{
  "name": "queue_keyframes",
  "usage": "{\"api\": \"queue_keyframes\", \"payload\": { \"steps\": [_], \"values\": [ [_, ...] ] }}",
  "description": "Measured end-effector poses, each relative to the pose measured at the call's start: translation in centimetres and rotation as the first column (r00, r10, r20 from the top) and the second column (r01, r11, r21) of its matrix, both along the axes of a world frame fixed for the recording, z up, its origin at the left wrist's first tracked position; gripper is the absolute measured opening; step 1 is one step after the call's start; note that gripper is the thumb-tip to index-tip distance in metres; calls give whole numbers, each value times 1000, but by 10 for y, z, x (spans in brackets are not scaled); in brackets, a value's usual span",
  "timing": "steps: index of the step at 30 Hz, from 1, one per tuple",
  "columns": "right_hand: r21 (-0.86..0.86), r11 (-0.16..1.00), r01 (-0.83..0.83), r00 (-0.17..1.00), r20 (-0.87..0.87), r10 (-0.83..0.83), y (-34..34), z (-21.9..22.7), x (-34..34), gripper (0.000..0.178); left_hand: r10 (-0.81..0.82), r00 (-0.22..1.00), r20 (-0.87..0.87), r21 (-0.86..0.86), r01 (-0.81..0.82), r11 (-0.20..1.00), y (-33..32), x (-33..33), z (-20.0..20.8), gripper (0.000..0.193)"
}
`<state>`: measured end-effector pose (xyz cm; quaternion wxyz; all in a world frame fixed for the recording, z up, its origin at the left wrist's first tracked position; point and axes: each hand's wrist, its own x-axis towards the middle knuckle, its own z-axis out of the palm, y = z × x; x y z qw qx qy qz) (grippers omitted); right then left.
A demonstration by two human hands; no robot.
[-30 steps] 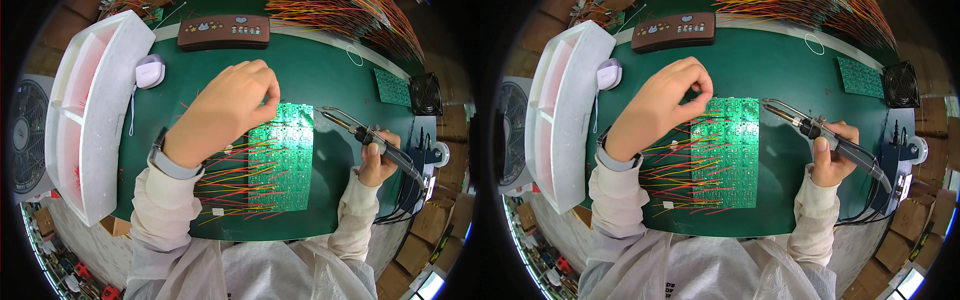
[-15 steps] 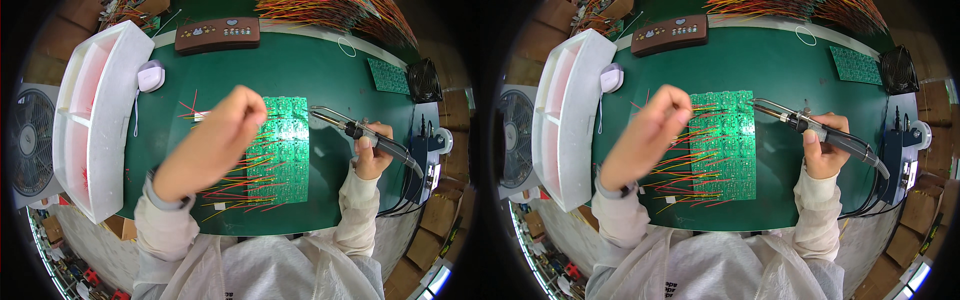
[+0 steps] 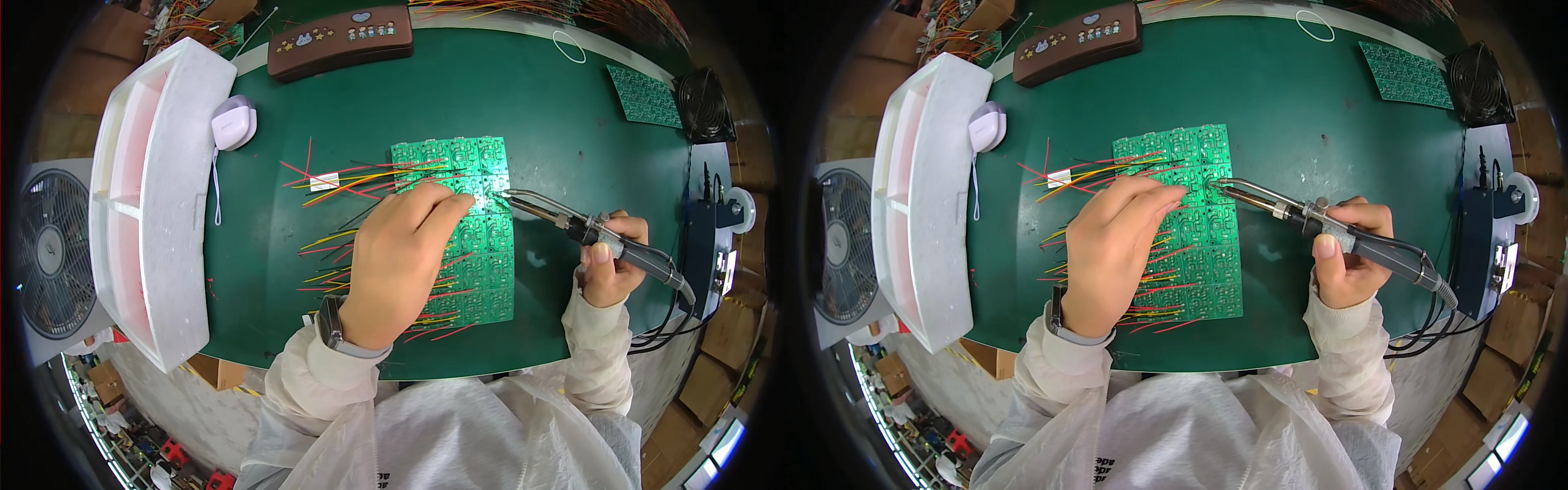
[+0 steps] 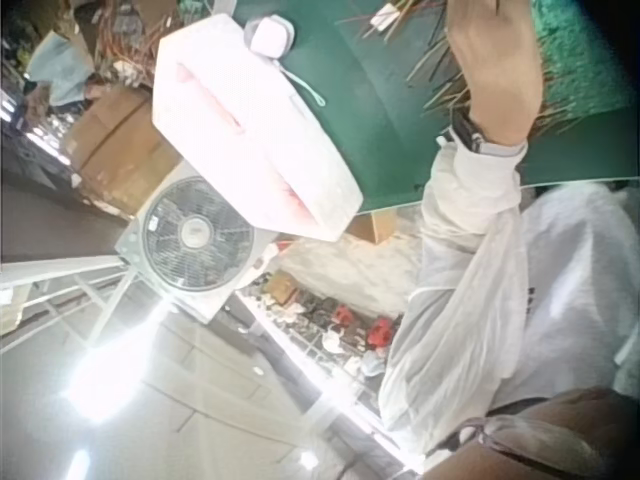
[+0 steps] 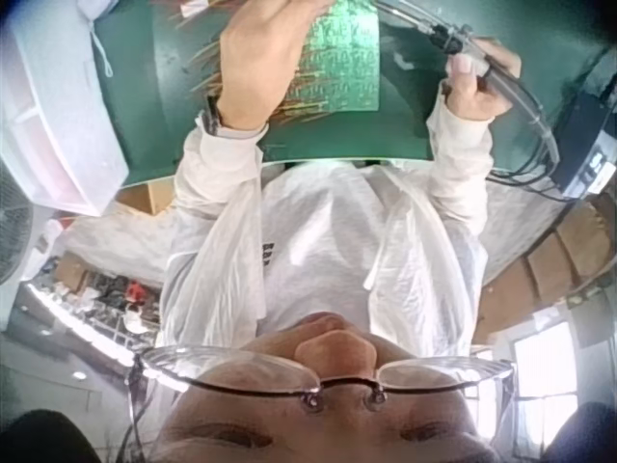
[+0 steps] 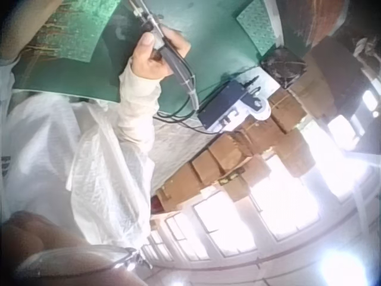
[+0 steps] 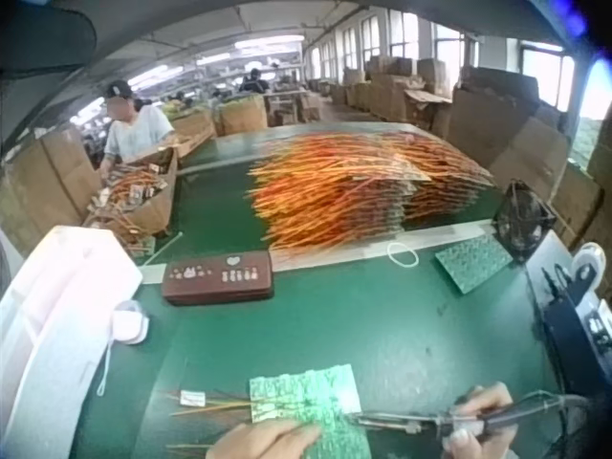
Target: The person takes wires from a container and solders them onto circuit boards using a soldering iron.
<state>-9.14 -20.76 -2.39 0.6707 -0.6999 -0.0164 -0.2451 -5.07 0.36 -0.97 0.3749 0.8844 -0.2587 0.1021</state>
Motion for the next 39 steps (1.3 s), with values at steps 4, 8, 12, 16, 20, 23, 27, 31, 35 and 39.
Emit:
{"api": "queue_keyframes", "payload": {
  "steps": [4, 8, 12, 16, 20, 23, 27, 31, 35, 39],
  "values": [
    [-37, 999, -3, 1000, 1, 3, 1, -2, -1, 28, 34, 998, 51, -48, -31, 998, -3, 2, -2, 14],
    [-83, 997, -4, 1000, -7, 3, -1, -3, -2, 28, 10, 998, 63, -46, -8, 999, -2, 4, -5, 17],
    [-84, 996, -13, 1000, -11, 12, 0, -3, -2, 29, -22, 998, 55, -46, 25, 999, 0, 6, -6, 18],
    [-114, 993, -19, 1000, -10, 18, -1, -4, -3, 30, -51, 996, 74, -20, 53, 998, -1, 7, -7, 20],
    [-161, 987, -21, 1000, 3, 22, -2, -4, -3, 31, -68, 990, 128, 2, 68, 998, 0, 9, -10, 22],
    [-189, 982, -22, 1000, 14, 25, -2, -4, -3, 31, -66, 992, 107, 2, 66, 998, 0, 10, -11, 24],
    [-201, 979, -34, 999, 32, 41, -2, -4, -3, 30, -73, 989, 129, 23, 70, 997, -1, 12, -14, 25],
    [-215, 974, -66, 997, 19, 72, -1, -4, -3, 29, -69, 984, 162, 17, 67, 998, -2, 13, -17, 26],
    [-236, 968, -86, 994, 39, 98, -1, -5, -3, 28, -58, 984, 169, 20, 55, 998, -3, 13, -18, 27],
    [-229, 968, -99, 993, 43, 111, -1, -5, -3, 27, -45, 985, 165, 32, 40, 999, -3, 12, -19, 28]
  ]
}}
